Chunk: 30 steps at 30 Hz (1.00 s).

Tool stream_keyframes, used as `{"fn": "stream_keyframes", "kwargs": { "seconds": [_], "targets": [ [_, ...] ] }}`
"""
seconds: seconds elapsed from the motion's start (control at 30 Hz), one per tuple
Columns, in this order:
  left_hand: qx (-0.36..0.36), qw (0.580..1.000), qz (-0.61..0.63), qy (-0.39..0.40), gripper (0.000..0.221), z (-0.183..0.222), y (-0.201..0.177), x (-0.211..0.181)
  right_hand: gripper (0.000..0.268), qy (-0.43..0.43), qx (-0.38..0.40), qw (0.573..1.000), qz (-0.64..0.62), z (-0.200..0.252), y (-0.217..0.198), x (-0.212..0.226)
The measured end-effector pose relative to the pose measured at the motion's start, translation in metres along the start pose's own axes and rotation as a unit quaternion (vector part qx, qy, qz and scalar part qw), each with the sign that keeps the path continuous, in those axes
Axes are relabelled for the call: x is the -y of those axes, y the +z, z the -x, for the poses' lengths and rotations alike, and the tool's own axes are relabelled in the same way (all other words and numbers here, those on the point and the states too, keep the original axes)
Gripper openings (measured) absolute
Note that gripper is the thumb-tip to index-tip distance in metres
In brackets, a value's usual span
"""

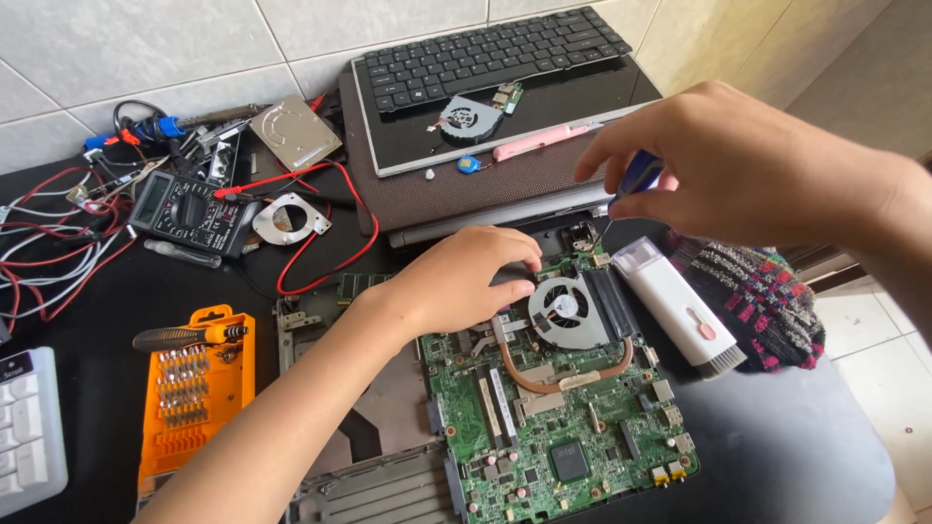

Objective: Disassembling a laptop by removing the cooling fan, RAM modules, and internal circuit boards using a screwdriver.

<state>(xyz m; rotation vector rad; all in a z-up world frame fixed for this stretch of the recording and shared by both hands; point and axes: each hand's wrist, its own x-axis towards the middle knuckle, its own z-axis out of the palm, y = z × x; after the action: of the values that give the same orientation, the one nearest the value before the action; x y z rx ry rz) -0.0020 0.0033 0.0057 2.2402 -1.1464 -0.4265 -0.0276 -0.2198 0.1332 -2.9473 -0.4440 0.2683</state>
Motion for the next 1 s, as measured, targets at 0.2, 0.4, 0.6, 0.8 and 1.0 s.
{"fn": "stream_keyframes", "kwargs": {
  "seconds": [0.2,0.4,0.6,0.8,1.0],
  "targets": [
    [-0.034,0.999,0.008,0.016,0.012,-0.004,0.005,0.008,0.046,-0.003,-0.060,0.998,-0.026,0.002,0.010,-0.012],
    [-0.050,0.999,0.013,0.017,0.010,-0.007,0.011,0.013,0.041,0.035,-0.132,0.991,0.013,0.003,0.024,-0.019],
    [-0.050,0.999,0.015,0.014,0.010,-0.006,0.014,0.014,0.041,0.012,-0.041,0.999,0.005,0.003,0.015,-0.016],
    [-0.055,0.998,0.015,0.015,0.011,-0.008,0.015,0.015,0.039,0.077,-0.072,0.994,0.002,0.003,0.016,-0.010],
    [-0.061,0.998,0.015,0.017,0.010,-0.007,0.014,0.012,0.040,0.139,-0.127,0.982,0.008,0.006,0.024,-0.001]
  ]
}}
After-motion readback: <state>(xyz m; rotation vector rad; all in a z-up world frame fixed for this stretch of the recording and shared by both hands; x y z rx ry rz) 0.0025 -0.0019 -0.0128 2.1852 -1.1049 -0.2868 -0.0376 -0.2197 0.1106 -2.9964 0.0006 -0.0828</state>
